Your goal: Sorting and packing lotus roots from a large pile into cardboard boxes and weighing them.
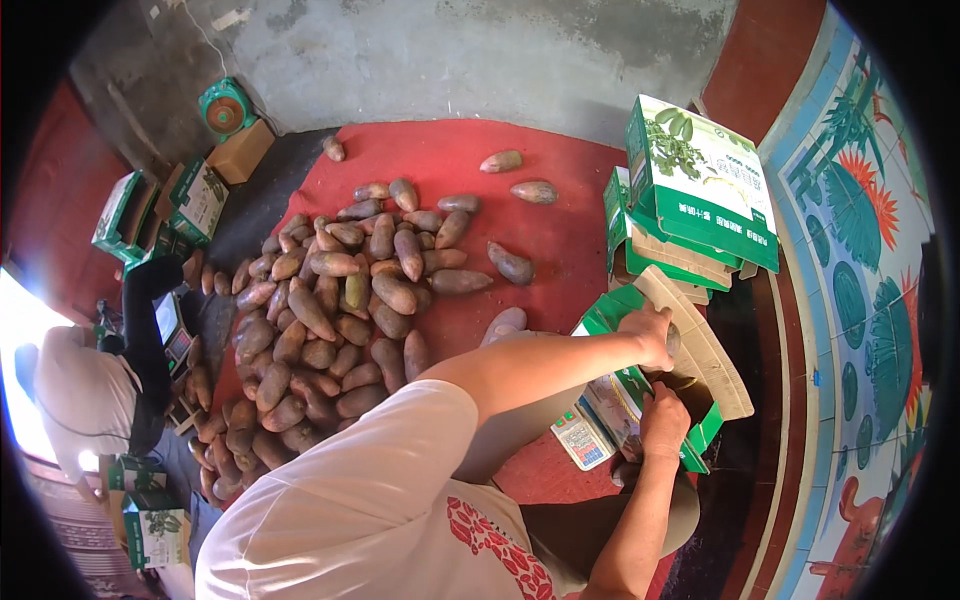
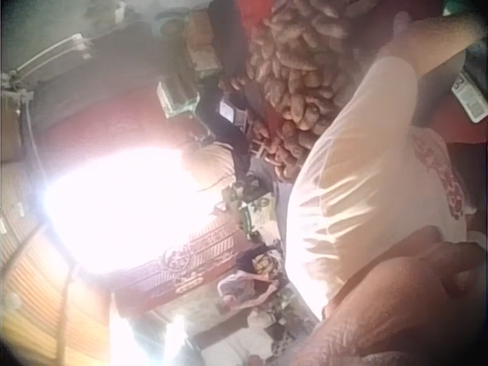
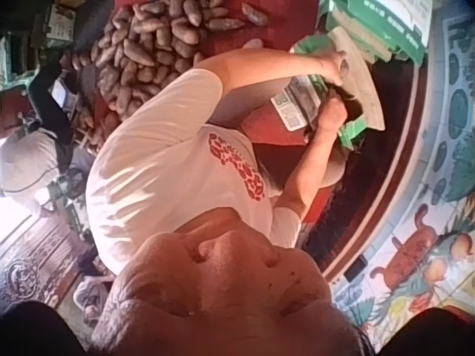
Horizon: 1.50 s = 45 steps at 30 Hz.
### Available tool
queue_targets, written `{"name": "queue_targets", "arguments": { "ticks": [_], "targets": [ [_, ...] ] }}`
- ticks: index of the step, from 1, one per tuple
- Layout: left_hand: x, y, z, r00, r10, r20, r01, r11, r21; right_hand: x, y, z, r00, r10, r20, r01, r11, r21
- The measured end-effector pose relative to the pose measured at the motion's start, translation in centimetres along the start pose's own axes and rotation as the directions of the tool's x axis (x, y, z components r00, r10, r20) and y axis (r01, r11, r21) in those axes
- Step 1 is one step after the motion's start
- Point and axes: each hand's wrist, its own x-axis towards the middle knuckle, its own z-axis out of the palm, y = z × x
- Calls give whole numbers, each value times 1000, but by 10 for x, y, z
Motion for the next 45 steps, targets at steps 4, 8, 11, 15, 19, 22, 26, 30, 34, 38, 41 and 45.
{"name": "queue_targets", "arguments": {
  "ticks": [4,8,11,15,19,22,26,30,34,38,41,45],
  "targets": [
    [11,0,19,991,-22,129,-9,971,239,1,-3,-3,1000,11,-2,-11,1000,-10],
    [13,6,24,972,-24,233,-54,945,322,1,2,-3,992,87,92,-89,996,23],
    [21,-3,29,969,-18,248,-65,944,323,4,-2,-3,992,97,86,-97,995,0],
    [26,-12,31,967,81,242,-171,911,375,7,-5,-4,994,73,82,-71,997,-32],
    [4,-11,19,967,207,150,-245,919,307,4,1,2,998,58,37,-56,998,-32],
    [-10,-25,2,939,343,-9,-334,919,209,7,0,4,999,36,22,-34,998,-60],
    [-50,-50,-41,843,434,-318,-450,893,26,3,3,4,999,44,8,-43,997,-62],
    [-82,-119,-78,798,395,-456,-416,908,58,4,1,4,999,31,33,-30,999,-18],
    [-121,-222,-90,813,239,-530,-187,971,152,6,-6,-5,999,-13,30,11,998,55],
    [-183,-313,-74,920,-51,-388,175,941,291,11,-24,-21,1000,-24,-13,26,995,100],
    [-206,-356,-44,797,-594,-106,597,752,280,17,-42,-44,991,-49,-127,77,971,226],
    [-243,-372,-25,772,-631,75,572,742,349,23,-100,-98,935,-253,-249,338,848,409]
  ]
}}
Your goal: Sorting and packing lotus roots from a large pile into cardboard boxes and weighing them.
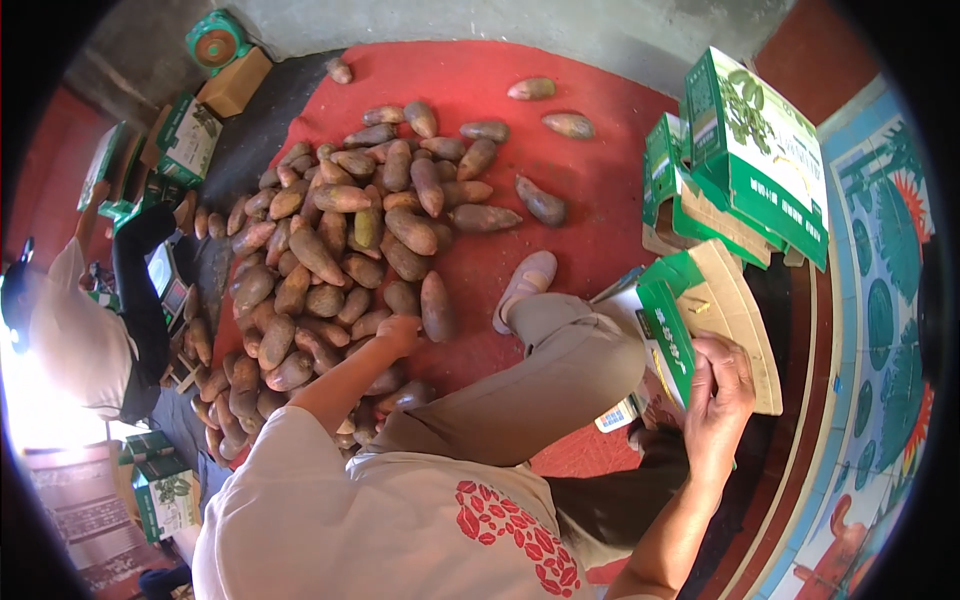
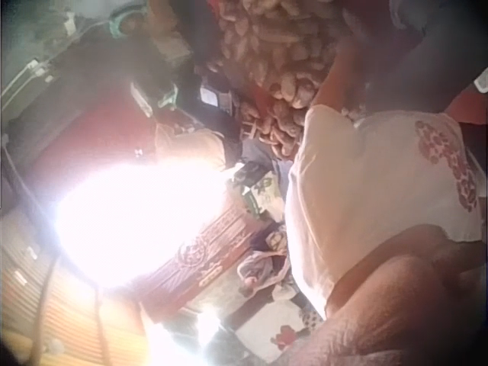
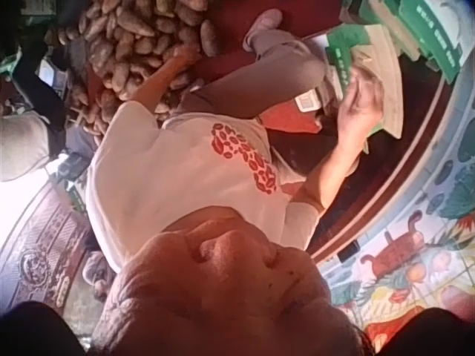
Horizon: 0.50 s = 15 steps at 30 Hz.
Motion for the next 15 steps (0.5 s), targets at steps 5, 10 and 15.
{"name": "queue_targets", "arguments": {
  "ticks": [5,10,15],
  "targets": [
    [8,-26,43,999,48,-12,-49,992,-119,28,-93,-5,932,-358,52,306,857,414],
    [19,-17,51,994,100,-33,-105,970,-218,28,-144,15,758,-630,-171,627,631,457],
    [27,-21,60,991,115,-70,-127,972,-199,13,-199,39,890,90,-446,339,523,782]
  ]
}}
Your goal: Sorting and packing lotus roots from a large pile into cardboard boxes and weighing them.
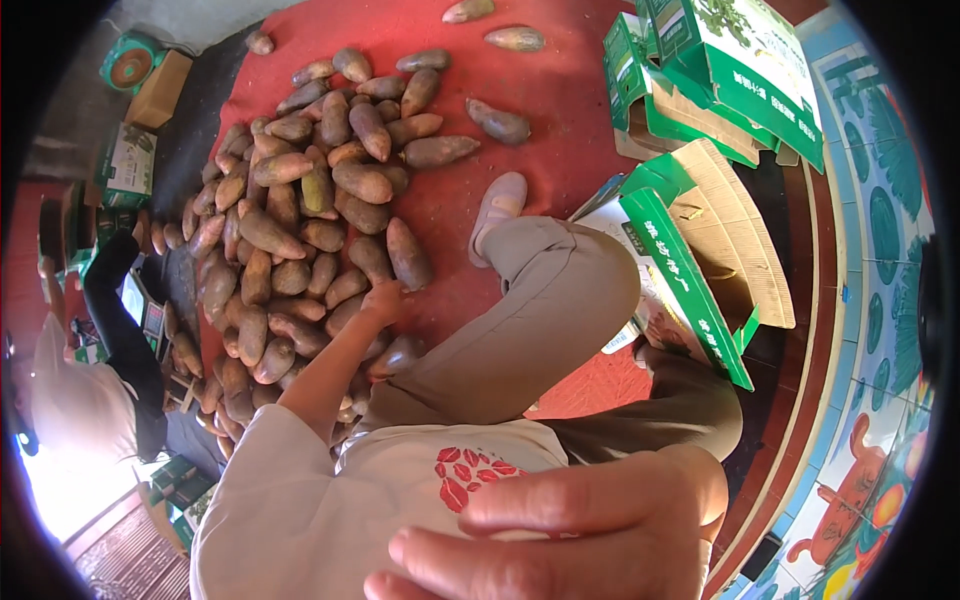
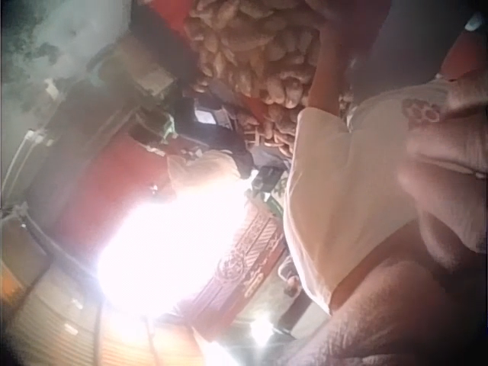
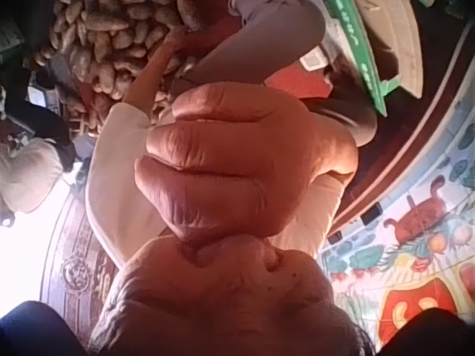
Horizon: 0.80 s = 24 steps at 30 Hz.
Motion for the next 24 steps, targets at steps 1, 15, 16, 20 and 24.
{"name": "queue_targets", "arguments": {
  "ticks": [1,15,16,20,24],
  "targets": [
    [-1,0,0,1000,6,-19,-7,1000,-13,18,-4,-7,997,32,68,-30,999,-30],
    [9,10,-22,972,48,-231,-66,996,-67,29,-6,-37,938,138,319,-53,964,-261],
    [10,10,-23,967,60,-249,-73,996,-46,26,0,-33,974,5,225,56,962,-266],
    [12,10,-28,969,54,-239,-68,996,-54,17,5,-9,934,-73,-350,-31,959,-281],
    [15,-9,-16,954,54,-295,-69,997,-41,24,16,-79,811,2,585,65,993,-94]
  ]
}}
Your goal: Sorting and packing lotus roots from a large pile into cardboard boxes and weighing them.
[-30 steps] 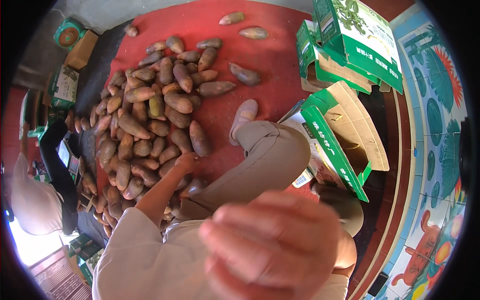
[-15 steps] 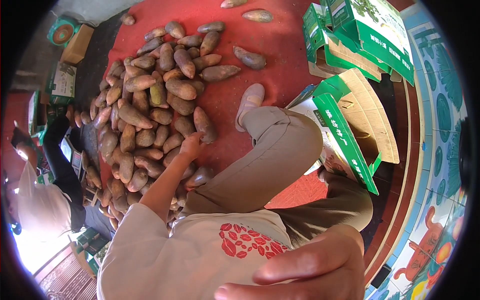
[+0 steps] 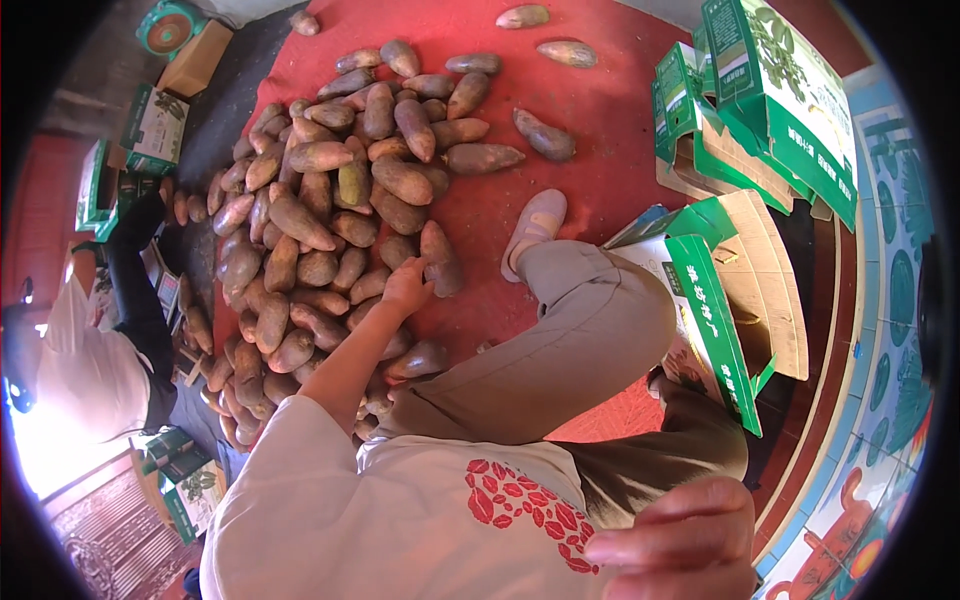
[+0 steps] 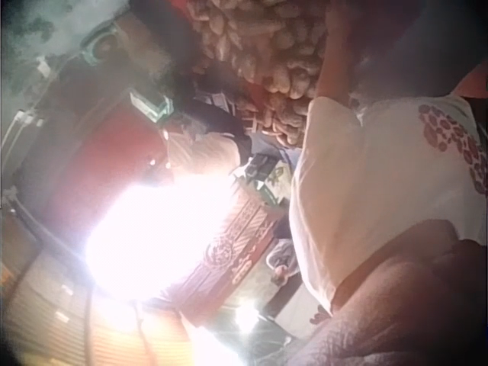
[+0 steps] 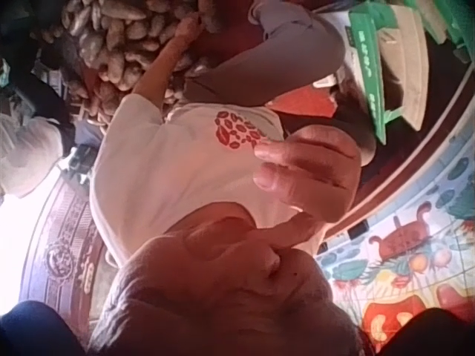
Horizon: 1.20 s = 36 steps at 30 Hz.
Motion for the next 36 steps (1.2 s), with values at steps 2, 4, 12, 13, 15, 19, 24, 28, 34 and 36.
{"name": "queue_targets", "arguments": {
  "ticks": [2,4,12,13,15,19,24,28,34,36],
  "targets": [
    [0,-3,-1,997,-52,51,52,999,-3,-2,18,3,961,-248,-119,249,968,-9],
    [0,-9,6,999,-39,13,39,999,15,0,35,-2,963,-266,-39,267,964,9],
    [-1,-1,-6,982,-152,114,163,982,-97,17,21,58,938,-253,-237,225,964,-141],
    [-2,-4,-6,979,-157,129,168,982,-83,13,20,66,942,-216,-255,209,976,-56],
    [-2,-4,-5,977,-151,148,163,984,-72,15,16,63,964,-171,-205,185,981,53],
    [0,-2,-2,972,-174,157,177,984,-5,14,8,50,973,-103,-205,103,995,-7],
    [3,0,-1,952,-220,211,220,975,22,14,-5,27,996,17,-84,-21,999,-46],
    [4,-5,7,965,-204,165,193,978,79,33,-34,13,938,347,11,-340,924,-174],
    [6,-6,16,953,-228,201,223,974,48,-19,12,-13,988,150,-22,-151,961,-232],
    [7,-3,19,953,-219,210,216,976,41,-33,19,-25,962,231,-143,-272,813,-515]
  ]
}}
